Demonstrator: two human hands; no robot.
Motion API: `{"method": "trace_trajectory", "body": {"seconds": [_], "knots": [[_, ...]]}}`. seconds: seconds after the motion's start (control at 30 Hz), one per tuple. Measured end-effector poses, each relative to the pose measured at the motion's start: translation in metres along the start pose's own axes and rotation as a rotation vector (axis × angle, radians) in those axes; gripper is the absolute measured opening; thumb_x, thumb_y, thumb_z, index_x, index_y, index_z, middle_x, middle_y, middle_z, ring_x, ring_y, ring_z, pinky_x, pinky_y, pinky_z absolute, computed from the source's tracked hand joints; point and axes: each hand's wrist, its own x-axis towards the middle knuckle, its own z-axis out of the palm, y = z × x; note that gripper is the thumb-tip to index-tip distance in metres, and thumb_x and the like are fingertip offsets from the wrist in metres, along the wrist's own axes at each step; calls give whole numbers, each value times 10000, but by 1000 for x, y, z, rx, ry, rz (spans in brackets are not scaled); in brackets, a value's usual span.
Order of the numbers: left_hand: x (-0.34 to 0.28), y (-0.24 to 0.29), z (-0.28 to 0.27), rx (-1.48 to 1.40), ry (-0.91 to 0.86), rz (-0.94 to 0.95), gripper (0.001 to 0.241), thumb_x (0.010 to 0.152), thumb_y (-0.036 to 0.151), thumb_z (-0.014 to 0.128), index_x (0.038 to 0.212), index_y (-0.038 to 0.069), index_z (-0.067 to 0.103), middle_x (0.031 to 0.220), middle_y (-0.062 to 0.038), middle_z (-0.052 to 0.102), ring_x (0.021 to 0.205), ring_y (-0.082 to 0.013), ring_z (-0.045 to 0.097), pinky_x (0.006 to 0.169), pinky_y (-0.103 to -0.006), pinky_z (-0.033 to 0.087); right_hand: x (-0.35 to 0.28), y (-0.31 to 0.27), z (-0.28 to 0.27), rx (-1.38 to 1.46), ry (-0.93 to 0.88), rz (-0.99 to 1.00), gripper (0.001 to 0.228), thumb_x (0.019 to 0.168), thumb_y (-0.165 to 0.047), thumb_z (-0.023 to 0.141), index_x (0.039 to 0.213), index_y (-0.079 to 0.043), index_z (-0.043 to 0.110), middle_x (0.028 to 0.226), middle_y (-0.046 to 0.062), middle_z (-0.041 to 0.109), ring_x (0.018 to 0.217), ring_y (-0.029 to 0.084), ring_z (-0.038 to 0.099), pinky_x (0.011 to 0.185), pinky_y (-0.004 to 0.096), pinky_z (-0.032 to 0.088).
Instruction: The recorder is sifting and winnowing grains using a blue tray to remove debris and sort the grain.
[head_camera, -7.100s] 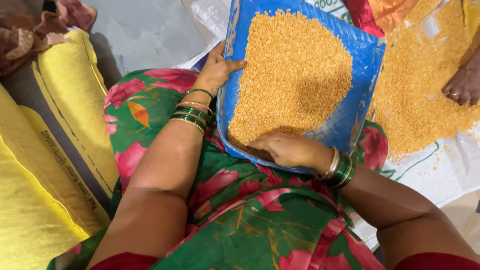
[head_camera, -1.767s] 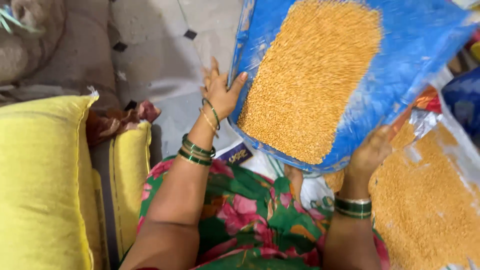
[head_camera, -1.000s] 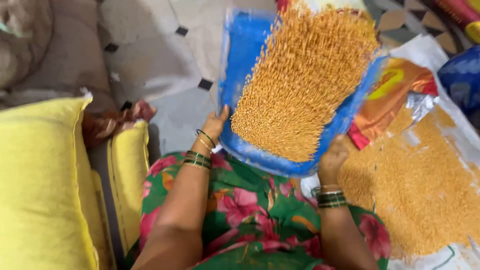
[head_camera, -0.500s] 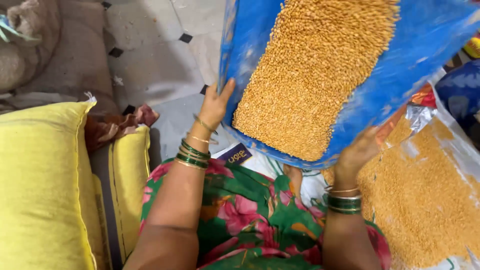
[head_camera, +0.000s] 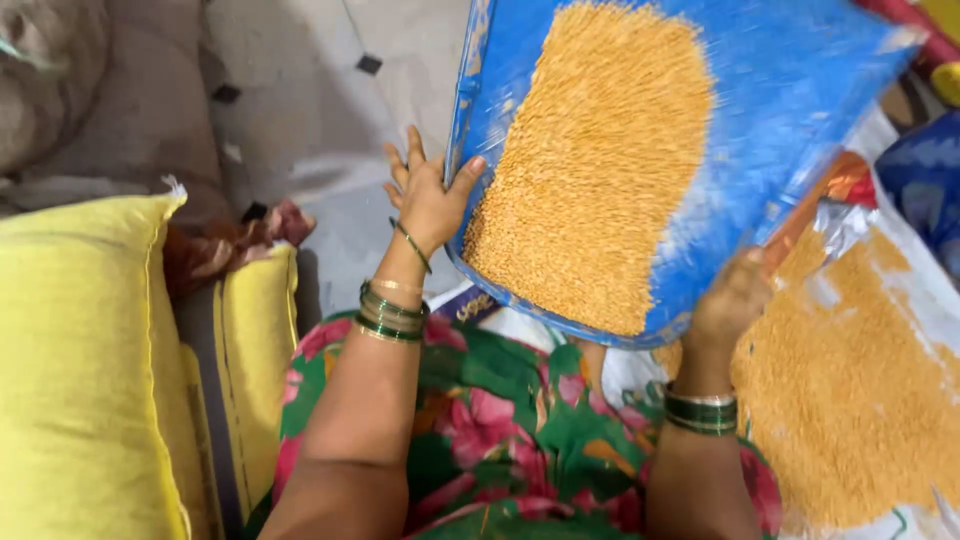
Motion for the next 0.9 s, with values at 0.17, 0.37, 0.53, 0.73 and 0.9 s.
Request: {"method": "trace_trajectory", "body": {"seconds": [0.17, 0.37, 0.53, 0.73, 0.9], "knots": [[-9, -89, 15, -296, 60, 125, 474, 998, 381, 665, 1259, -15, 681, 1139, -79, 723, 1024, -144, 622, 919, -322, 520, -51, 76, 27, 16, -184, 241, 363, 1147, -323, 449, 1052, 5, 327, 723, 47, 431, 706, 170, 388, 626, 374, 313], [-15, -180, 29, -66, -16, -450, 596, 958, 472, 643, 1277, -31, 660, 1158, -156, 736, 1045, -257, 675, 922, -403, 538, -66, 84, 7, -51, -352, 456, 594, 1153, -315, 461, 626, -42, 430, 600, -8, 388, 575, 135, 339, 530, 371, 264], [0, -40, 21, 681, 299, 178, 438, 977, 505, 742, 1217, 141, 778, 1408, -388, 490, 1315, -578, 392, 1037, -611, 359, 6, 0, -1, -88, -70, -102, 454, 1153, -254, 420, 836, 31, 573, 688, 18, 478, 641, 124, 425, 725, 318, 413], [-3, -58, 18, -145, 92, 176, 541, 989, 442, 680, 1240, -37, 692, 1213, -243, 681, 1100, -279, 611, 970, -410, 492, -3, -28, 17, 126, 0, -95, 282, 1212, -246, 392, 1186, 11, 506, 882, 1, 483, 775, 114, 412, 678, 298, 347], [-1, -176, 12, -215, 32, -384, 725, 953, 510, 664, 1284, -126, 554, 1163, -201, 711, 1015, -288, 701, 891, -419, 572, -91, 118, 8, -535, -291, -468, 375, 1248, -187, 406, 1232, 129, 607, 785, 27, 477, 828, 107, 414, 730, 340, 375]]}}
